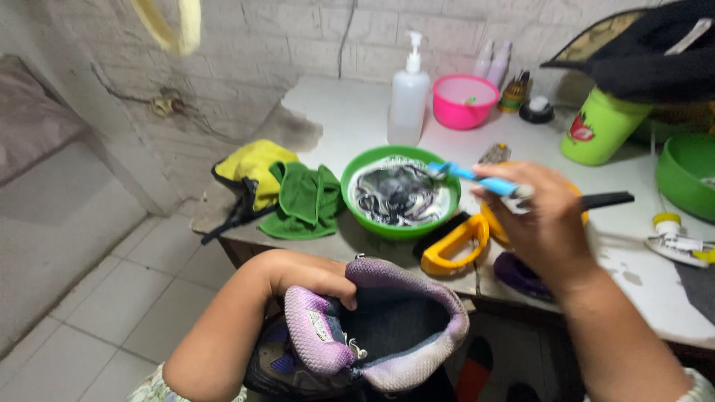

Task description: The person scrubs the interior and exterior of a hiking shoe using a blue toothbrush and soapy water from a green bowl. They repeatedly dip the brush into the bowl and scrub different areas of the shoe while holding it on their lap.

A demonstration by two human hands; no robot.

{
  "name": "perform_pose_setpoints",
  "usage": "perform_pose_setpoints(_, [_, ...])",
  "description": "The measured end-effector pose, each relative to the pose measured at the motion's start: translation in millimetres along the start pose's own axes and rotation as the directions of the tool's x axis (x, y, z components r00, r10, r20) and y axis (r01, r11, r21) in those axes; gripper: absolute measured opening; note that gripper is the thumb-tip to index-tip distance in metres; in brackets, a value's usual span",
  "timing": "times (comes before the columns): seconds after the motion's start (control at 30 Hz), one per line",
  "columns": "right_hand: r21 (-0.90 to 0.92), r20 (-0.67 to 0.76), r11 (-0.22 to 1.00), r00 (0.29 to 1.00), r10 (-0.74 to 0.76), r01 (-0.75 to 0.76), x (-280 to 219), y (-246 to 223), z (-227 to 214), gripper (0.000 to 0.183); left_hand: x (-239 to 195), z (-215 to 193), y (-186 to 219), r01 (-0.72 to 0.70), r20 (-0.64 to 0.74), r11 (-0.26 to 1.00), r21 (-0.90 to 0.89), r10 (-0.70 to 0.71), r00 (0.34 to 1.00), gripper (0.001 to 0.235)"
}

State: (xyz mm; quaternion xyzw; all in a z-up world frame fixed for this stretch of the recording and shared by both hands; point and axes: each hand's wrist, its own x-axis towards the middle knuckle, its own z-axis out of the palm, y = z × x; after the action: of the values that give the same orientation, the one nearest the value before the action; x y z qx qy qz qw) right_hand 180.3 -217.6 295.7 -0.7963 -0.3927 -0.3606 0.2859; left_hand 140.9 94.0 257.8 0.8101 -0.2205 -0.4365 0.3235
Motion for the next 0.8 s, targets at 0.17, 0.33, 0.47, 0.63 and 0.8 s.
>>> perform_pose_setpoints(0.17, [0.103,-0.008,0.988,0.993,0.120,-0.119,-3,6,37,0.015,9,-17,-30,0.021,-0.035,0.986,-0.167,-0.028,0.999,0.057])
perform_pose_setpoints(0.33, [0.267,-0.045,0.954,0.987,0.154,-0.136,6,-8,20,0.015,23,-28,-48,0.058,-0.047,0.960,-0.273,-0.073,0.996,0.040])
perform_pose_setpoints(0.47, [0.280,0.201,0.938,0.968,0.151,-0.205,10,-17,10,0.020,24,-32,-38,0.237,0.000,0.898,-0.371,-0.256,0.967,0.047])
perform_pose_setpoints(0.63, [0.182,0.379,0.969,0.921,0.089,-0.169,8,5,7,0.030,26,-34,-38,0.196,0.007,0.919,-0.342,-0.205,0.979,0.048])
perform_pose_setpoints(0.8, [0.028,0.022,0.994,0.995,0.102,-0.103,2,-1,-1,0.014,29,-32,-50,0.140,-0.002,0.922,-0.360,-0.151,0.989,0.046])
